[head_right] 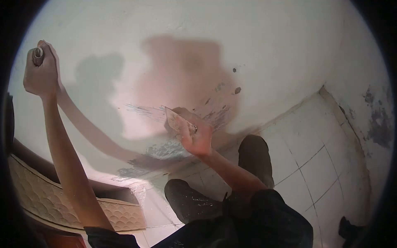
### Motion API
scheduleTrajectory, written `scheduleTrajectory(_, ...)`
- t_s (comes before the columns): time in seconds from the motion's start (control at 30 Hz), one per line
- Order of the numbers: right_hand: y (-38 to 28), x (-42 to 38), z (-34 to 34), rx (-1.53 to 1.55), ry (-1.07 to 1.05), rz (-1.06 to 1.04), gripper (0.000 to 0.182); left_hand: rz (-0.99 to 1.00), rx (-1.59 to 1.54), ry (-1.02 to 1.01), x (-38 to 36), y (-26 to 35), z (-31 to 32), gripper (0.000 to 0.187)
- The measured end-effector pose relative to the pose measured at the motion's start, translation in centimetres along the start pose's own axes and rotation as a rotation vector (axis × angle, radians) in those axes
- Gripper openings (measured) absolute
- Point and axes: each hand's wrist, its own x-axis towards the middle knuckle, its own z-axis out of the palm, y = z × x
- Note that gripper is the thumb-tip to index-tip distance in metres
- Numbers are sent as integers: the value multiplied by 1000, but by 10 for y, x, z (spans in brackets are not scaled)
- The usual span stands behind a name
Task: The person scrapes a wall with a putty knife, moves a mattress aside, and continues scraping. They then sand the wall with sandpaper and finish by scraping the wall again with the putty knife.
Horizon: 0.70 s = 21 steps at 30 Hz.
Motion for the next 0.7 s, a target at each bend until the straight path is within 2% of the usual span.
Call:
scheduleTrajectory(0.07, -2, 4, -5, 90, -46, 154, 17, 75, -21, 56, -1, 3, -3, 33)
scheduleTrajectory(0.17, 7, 1, -6, 212, -87, 131, 15, 86, -79, 95, 0, 8, -2, 33)
scheduleTrajectory(0.23, -3, 12, 0, 123, -67, 52, 15, 103, -123, 154, -2, 11, -3, 33)
scheduleTrajectory(0.3, -13, 18, 3, 24, -51, -5, 15, 83, -74, 93, 0, 10, -4, 33)
scheduleTrajectory(0.37, -19, 17, -4, 40, -108, 104, 14, 24, 6, 3, 0, 8, -6, 34)
scheduleTrajectory(0.47, 11, 7, -8, 117, -102, 147, 16, 53, -21, 107, -3, 11, -5, 36)
scheduleTrajectory(0.5, 5, 8, -2, 123, -110, 149, 16, 43, -17, 16, -2, 7, -6, 33)
scheduleTrajectory(0.57, -14, 18, 12, 76, -35, -210, 12, 16, -15, 30, -2, 5, -7, 33)
scheduleTrajectory(0.67, -36, 16, 17, -70, -34, -151, 11, -39, -33, 11, -6, 20, -12, 32)
scheduleTrajectory(0.7, -35, 20, 7, -100, -4, -142, 11, -58, 37, -54, -4, 21, -13, 33)
